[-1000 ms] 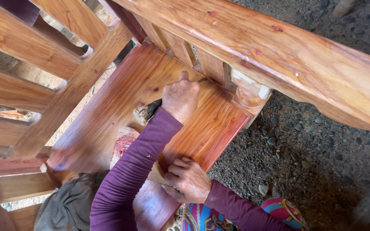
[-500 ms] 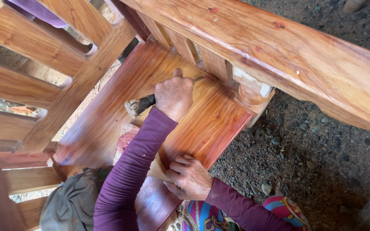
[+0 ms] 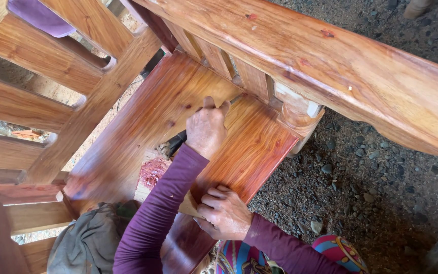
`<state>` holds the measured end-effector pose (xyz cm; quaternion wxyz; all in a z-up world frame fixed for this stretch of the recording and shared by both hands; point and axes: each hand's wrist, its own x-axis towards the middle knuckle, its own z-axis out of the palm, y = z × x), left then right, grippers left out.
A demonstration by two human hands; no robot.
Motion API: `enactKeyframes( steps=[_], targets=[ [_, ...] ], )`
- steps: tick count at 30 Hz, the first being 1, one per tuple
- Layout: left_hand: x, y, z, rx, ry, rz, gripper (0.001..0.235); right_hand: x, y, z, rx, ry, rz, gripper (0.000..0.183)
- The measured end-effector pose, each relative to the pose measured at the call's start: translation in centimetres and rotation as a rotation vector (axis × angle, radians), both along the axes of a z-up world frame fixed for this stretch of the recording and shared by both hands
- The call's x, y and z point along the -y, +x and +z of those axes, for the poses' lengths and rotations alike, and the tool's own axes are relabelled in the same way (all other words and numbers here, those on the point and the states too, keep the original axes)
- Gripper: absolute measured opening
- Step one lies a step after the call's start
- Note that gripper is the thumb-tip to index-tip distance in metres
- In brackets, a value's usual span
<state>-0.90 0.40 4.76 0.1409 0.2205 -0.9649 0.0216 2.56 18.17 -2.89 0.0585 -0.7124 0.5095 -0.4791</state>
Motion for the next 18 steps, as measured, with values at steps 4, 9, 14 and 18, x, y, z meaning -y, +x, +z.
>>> enactKeyframes(
  steps=[4,9,14,18],
  targets=[
    [0.3,0.2,-1.8,-0.06,0.02,0.016,0.046,0.0,0.1,0.0,-0.015,-0.004,-0.016,0.023],
    [0.6,0.0,-2.5,-0.082,0.037,0.009,0.048,0.0,0.0,-0.1,-0.026,0.012,-0.017,0.023],
    [1.3,0.5,-3.5,-0.097,0.177,-0.056,0.054,0.1,0.1,0.3,-0.019,-0.001,-0.026,0.023],
    [1.4,0.6,-3.1,-0.06,0.183,-0.062,0.055,0.2,0.3,0.0,-0.049,0.007,-0.051,0.024]
  ],
)
